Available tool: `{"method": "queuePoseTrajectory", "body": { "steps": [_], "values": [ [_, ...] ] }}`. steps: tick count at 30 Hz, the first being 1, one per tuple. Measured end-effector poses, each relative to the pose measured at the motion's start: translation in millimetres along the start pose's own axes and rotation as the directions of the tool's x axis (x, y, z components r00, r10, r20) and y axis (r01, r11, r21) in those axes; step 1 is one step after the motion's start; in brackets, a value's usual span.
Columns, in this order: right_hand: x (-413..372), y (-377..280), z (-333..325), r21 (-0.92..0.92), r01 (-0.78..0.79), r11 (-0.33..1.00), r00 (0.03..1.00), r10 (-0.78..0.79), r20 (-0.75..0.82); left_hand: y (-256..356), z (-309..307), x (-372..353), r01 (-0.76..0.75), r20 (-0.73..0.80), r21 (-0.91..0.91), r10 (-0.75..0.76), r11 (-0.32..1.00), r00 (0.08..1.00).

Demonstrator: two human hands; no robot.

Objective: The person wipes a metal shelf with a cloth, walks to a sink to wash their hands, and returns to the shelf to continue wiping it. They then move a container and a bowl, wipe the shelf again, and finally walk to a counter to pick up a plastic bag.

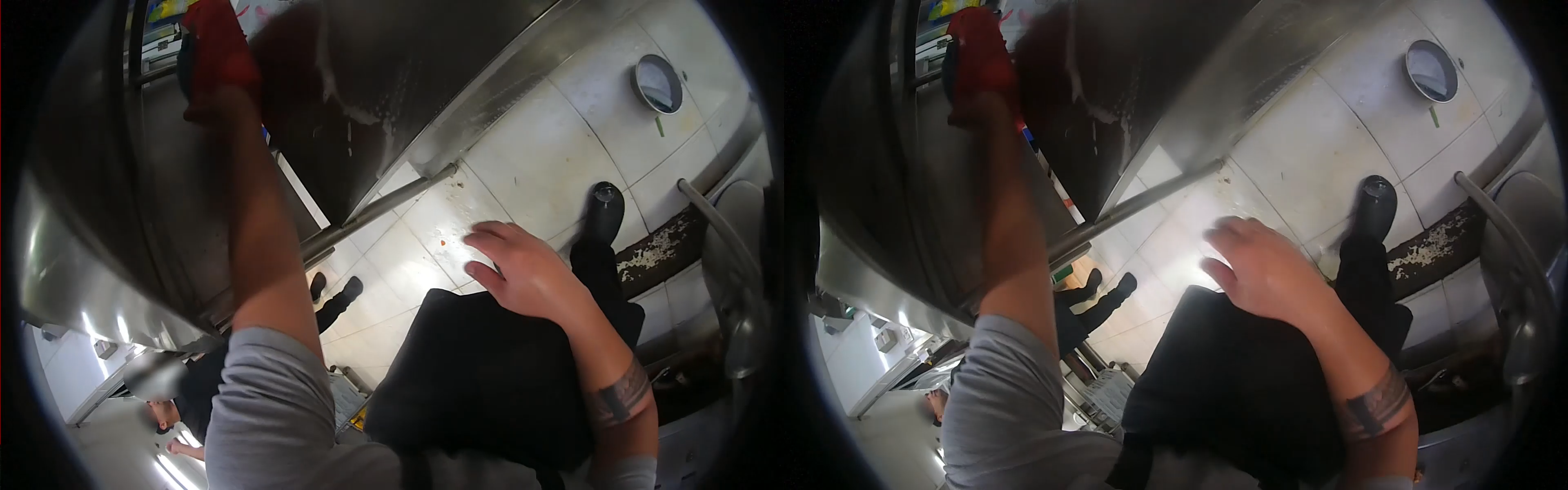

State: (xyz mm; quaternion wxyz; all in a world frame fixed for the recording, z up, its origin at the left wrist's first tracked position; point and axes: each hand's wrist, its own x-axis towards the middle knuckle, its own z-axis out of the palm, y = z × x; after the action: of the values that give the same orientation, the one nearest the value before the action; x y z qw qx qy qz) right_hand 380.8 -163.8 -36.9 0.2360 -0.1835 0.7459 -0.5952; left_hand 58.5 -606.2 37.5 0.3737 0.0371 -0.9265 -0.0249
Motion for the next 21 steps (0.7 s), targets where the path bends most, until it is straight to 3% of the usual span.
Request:
{"method": "queuePoseTrajectory", "body": {
  "steps": [1,3,4,5,7,9,10,12,13,14,16,18,19,21],
  "values": [
    [9,-4,3,0.098,0.074,0.993,0.997,-0.075,0.007,7,-12,-10,-0.021,-0.032,-0.062,0.019,0.998,0.999],
    [40,-28,6,0.497,0.005,0.868,1.0,-0.008,0.004,25,-37,-35,-0.03,-0.049,-0.153,0.022,0.988,0.999],
    [64,-40,9,0.611,-0.01,0.792,1.0,-0.003,0.02,35,-50,-47,-0.028,-0.047,-0.187,0.02,0.982,0.999],
    [94,-54,13,0.714,-0.023,0.7,0.999,-0.003,0.034,43,-63,-62,-0.029,-0.047,-0.219,0.019,0.975,0.999],
    [169,-92,26,0.785,0.0,0.62,0.984,0.14,-0.111,56,-89,-88,-0.023,-0.022,-0.269,0.018,0.963,1.0],
    [203,-123,24,0.978,-0.022,0.207,0.998,0.063,0.009,68,-114,-120,-0.01,0.005,-0.319,0.012,0.948,1.0],
    [237,-85,60,0.913,0.256,0.318,0.966,-0.127,-0.227,77,-126,-135,-0.007,0.024,-0.35,0.017,0.937,1.0],
    [242,-92,58,0.579,0.352,0.736,0.931,-0.212,-0.296,96,-156,-169,-0.014,0.047,-0.403,0.036,0.915,0.998],
    [245,-86,59,0.677,0.271,0.684,0.958,-0.124,-0.259,108,-169,-184,-0.011,0.07,-0.433,0.046,0.901,0.997],
    [235,-77,57,0.884,0.058,0.464,0.992,0.076,-0.105,123,-184,-196,-0.007,0.097,-0.466,0.059,0.885,0.993],
    [188,-65,51,0.981,-0.182,0.06,0.92,0.362,0.149,156,-223,-219,0.003,0.155,-0.562,0.101,0.827,0.983],
    [99,-74,47,0.994,0.055,-0.091,0.946,0.325,-0.023,187,-276,-233,0.012,0.219,-0.675,0.185,0.738,0.958],
    [64,-86,40,0.986,0.097,-0.133,0.94,0.337,-0.047,204,-315,-231,0.089,0.406,-0.717,0.31,0.692,0.86],
    [2,-121,29,0.979,0.126,-0.163,0.92,0.387,-0.054,228,-358,-275,0.141,0.501,-0.769,0.45,0.624,0.739]
  ]
}}
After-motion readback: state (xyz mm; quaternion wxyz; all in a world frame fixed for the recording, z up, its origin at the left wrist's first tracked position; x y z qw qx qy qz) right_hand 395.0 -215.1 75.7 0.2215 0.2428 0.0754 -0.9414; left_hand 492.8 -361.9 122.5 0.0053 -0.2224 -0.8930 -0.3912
